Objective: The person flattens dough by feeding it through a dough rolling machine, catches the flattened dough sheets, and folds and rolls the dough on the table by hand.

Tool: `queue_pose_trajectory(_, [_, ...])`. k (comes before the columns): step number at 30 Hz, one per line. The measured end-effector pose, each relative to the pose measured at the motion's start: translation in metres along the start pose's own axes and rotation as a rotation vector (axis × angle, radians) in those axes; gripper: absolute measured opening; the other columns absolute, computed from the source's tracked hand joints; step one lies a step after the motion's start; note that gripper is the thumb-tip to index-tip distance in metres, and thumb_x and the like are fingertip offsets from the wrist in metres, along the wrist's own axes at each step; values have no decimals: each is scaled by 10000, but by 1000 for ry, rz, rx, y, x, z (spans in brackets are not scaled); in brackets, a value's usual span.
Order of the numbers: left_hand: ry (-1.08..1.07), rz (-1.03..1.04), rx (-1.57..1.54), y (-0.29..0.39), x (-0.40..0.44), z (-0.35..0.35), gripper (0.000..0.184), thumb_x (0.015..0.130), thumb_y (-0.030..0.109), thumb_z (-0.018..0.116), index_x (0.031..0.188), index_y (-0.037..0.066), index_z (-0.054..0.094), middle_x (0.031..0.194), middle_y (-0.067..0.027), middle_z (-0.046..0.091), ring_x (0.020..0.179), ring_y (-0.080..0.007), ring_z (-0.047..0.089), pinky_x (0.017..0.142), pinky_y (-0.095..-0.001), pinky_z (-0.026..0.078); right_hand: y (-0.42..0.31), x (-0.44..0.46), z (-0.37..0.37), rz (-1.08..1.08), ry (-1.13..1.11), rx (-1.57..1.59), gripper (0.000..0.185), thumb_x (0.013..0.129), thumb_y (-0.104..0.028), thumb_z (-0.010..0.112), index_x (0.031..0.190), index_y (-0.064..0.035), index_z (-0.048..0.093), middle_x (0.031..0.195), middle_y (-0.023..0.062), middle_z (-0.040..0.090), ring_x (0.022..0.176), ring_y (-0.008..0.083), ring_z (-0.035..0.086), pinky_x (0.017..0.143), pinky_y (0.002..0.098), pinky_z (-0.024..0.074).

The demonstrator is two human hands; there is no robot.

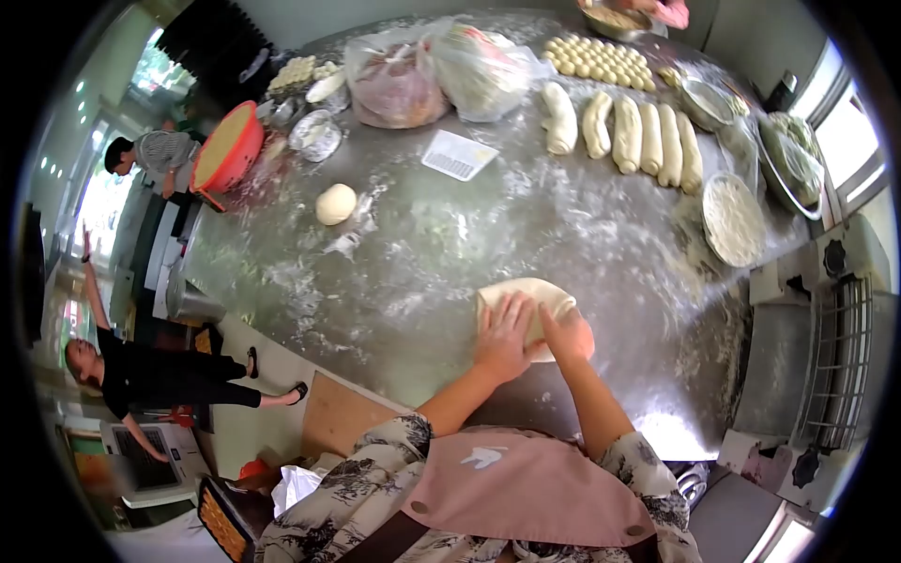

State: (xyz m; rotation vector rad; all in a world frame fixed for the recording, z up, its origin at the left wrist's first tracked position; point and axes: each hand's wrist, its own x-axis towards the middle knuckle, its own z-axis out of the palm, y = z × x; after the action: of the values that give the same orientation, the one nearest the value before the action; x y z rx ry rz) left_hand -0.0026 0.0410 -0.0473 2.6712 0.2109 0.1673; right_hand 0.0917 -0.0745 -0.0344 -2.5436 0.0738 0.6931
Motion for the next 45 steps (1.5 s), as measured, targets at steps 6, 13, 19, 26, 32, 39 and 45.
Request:
queue_pose_trajectory(6, [-107, 53, -24, -11, 5, -4, 779, 801, 385, 664, 1441, 68, 352, 1529, -126, 252, 1418, -336, 214, 1123, -564, 162, -1, -17, 24, -113, 265, -8, 728, 807, -614, 544, 1325, -105, 487, 1057, 214, 666, 1011, 378, 627, 843, 455, 489])
queue_pose_trajectory(13, [67, 148, -151, -33, -24, -6, 803, 823, 370, 639, 1483, 102, 268, 1552, -119, 208, 1440, -287, 180, 1140, -530, 147, 10, -10, 50, -84, 322, 1, 649, 893, -554, 472, 1321, -67, 494, 1070, 234, 655, 996, 401, 626, 837, 464, 487])
queue_pose_trajectory(19, [-102, 99, -124, -39, -30, -16, 730, 881, 383, 564, 1478, 85, 267, 1540, -113, 241, 1433, -270, 206, 1134, -517, 180, 14, 4, 51, -277, 334, 282, 465, 900, -319, 564, 1187, 47, 556, 1066, 242, 655, 942, 333, 654, 786, 396, 506])
queue_pose_trajectory(26, [-23, 46, -368, -37, -43, 22, 725, 930, 386, 507, 1489, 47, 194, 1537, -180, 215, 1407, -363, 225, 1124, -509, 196, -14, 16, -29, -463, 256, 71, 358, 778, -287, 661, 914, 44, 642, 787, 206, 665, 702, 305, 643, 670, 411, 493])
queue_pose_trajectory(32, [2, 173, -442, -17, -48, 48, 696, 954, 280, 504, 1477, -15, 152, 1535, -277, 97, 1404, -438, 166, 1135, -485, 191, -62, -41, -164, -544, 250, -365, 390, 785, -385, 658, 958, -35, 659, 889, 207, 663, 849, 400, 624, 740, 480, 488])
queue_pose_trajectory(39, [50, 286, -207, 3, -48, 31, 655, 819, 212, 646, 1365, -31, 379, 1389, -263, 399, 1309, -426, 356, 1089, -523, 253, -42, -127, -385, -378, 551, -477, 495, 765, -446, 641, 1076, -61, 662, 980, 199, 670, 931, 369, 641, 835, 453, 502])
queue_pose_trajectory(45, [58, 244, 21, 12, -53, 35, 652, 780, 262, 676, 1329, -1, 441, 1401, -212, 414, 1314, -400, 365, 1079, -551, 267, 52, -200, -567, -368, 911, -44, 527, 750, -466, 702, 1101, -76, 657, 864, 131, 686, 791, 210, 671, 725, 359, 529])
